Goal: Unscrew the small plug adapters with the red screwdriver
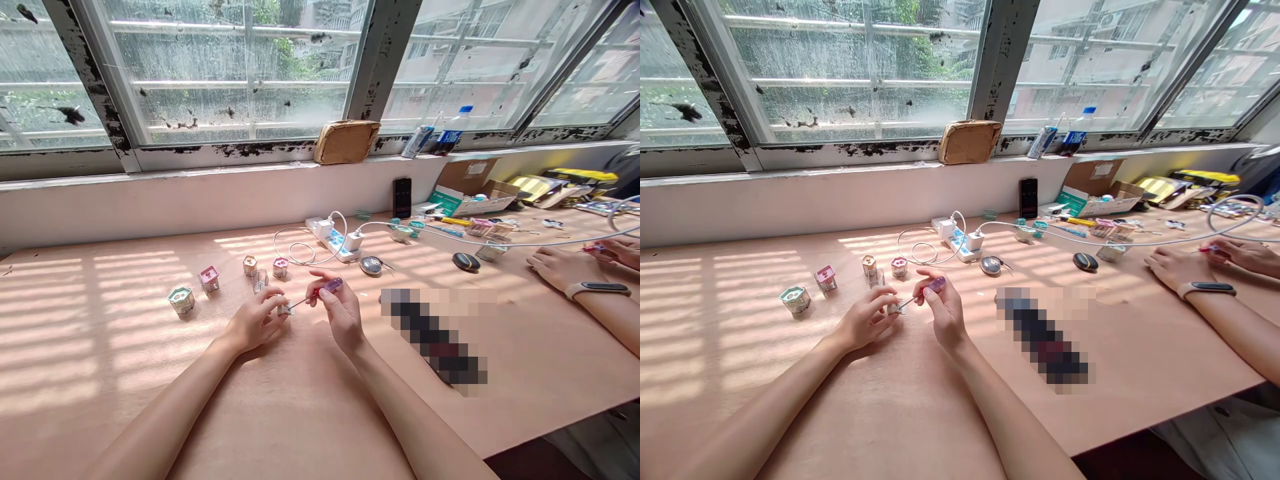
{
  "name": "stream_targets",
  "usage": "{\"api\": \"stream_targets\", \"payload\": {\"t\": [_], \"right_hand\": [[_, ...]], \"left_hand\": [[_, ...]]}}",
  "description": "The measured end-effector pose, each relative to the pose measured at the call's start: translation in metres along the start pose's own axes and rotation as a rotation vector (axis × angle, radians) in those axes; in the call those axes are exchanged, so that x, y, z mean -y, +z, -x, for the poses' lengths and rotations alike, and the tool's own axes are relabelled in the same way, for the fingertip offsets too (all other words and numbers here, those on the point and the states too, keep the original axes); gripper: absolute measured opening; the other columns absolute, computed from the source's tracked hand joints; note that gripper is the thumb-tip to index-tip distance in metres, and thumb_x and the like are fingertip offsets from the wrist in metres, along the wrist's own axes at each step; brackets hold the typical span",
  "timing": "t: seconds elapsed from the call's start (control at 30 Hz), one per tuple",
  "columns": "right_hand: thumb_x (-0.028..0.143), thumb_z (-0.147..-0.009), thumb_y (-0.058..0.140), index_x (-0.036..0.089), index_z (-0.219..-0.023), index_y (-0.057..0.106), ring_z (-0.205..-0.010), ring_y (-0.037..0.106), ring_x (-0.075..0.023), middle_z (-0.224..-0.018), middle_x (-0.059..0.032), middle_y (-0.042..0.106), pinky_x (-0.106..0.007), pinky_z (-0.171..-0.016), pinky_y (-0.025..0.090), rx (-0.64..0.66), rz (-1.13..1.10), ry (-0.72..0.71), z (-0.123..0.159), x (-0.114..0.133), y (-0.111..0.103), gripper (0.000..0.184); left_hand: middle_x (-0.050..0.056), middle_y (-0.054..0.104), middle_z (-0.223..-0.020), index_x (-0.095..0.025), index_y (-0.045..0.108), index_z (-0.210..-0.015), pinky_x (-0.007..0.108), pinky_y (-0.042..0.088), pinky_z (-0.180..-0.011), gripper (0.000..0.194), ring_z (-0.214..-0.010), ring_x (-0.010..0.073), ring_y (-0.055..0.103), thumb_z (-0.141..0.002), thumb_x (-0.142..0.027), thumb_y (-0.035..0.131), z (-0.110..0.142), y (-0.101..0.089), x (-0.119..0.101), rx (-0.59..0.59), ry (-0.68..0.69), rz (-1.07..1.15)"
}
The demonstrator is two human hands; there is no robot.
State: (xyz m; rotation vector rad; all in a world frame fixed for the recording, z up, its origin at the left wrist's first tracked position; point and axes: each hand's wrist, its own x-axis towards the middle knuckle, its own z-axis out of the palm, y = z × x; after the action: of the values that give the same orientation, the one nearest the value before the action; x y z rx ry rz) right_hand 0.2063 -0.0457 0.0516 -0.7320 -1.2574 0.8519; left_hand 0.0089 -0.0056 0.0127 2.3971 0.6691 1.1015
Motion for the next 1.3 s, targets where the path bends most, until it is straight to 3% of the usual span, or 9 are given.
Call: {"api": "stream_targets", "payload": {"t": [0.47, 1.07, 1.3], "right_hand": [[0.033, -0.095, 0.053, 0.017, -0.118, 0.059, -0.068, 0.053, -0.0184, -0.078, -0.0028, 0.062, -0.036, -0.069, 0.045, 0.004, 0.017, 0.005, 0.001, 0.0007, 0.0004, 0.029], [0.033, -0.095, 0.053, 0.019, -0.115, 0.06, -0.068, 0.054, -0.0185, -0.077, -0.0026, 0.061, -0.035, -0.066, 0.047, -0.058, 0.08, -0.069, 0.0006, -0.0001, -0.0001, 0.025], [0.034, -0.095, 0.054, 0.02, -0.116, 0.06, -0.069, 0.055, -0.0186, -0.079, -0.0028, 0.062, -0.035, -0.067, 0.049, -0.019, 0.075, -0.053, 0.0024, 0.0001, 0.0018, 0.026]], "left_hand": [[0.01, 0.059, -0.12, -0.021, 0.057, -0.116, 0.022, 0.059, -0.06, 0.021, -0.08, 0.0129, 0.064, -0.095, -0.02, 0.056, -0.0013, -0.0009, 0.0001, -0.009, 0.012, -0.048], [0.01, 0.058, -0.116, -0.021, 0.063, -0.107, 0.018, 0.053, -0.054, 0.013, -0.069, 0.0088, 0.06, -0.096, -0.021, 0.055, 0.0007, -0.0008, 0.001, 0.017, 0.017, -0.055], [0.009, 0.058, -0.117, -0.021, 0.061, -0.108, 0.018, 0.055, -0.054, 0.014, -0.07, 0.0089, 0.061, -0.096, -0.02, 0.054, 0.0005, 0.0007, 0.0015, 0.001, 0.002, -0.045]]}}
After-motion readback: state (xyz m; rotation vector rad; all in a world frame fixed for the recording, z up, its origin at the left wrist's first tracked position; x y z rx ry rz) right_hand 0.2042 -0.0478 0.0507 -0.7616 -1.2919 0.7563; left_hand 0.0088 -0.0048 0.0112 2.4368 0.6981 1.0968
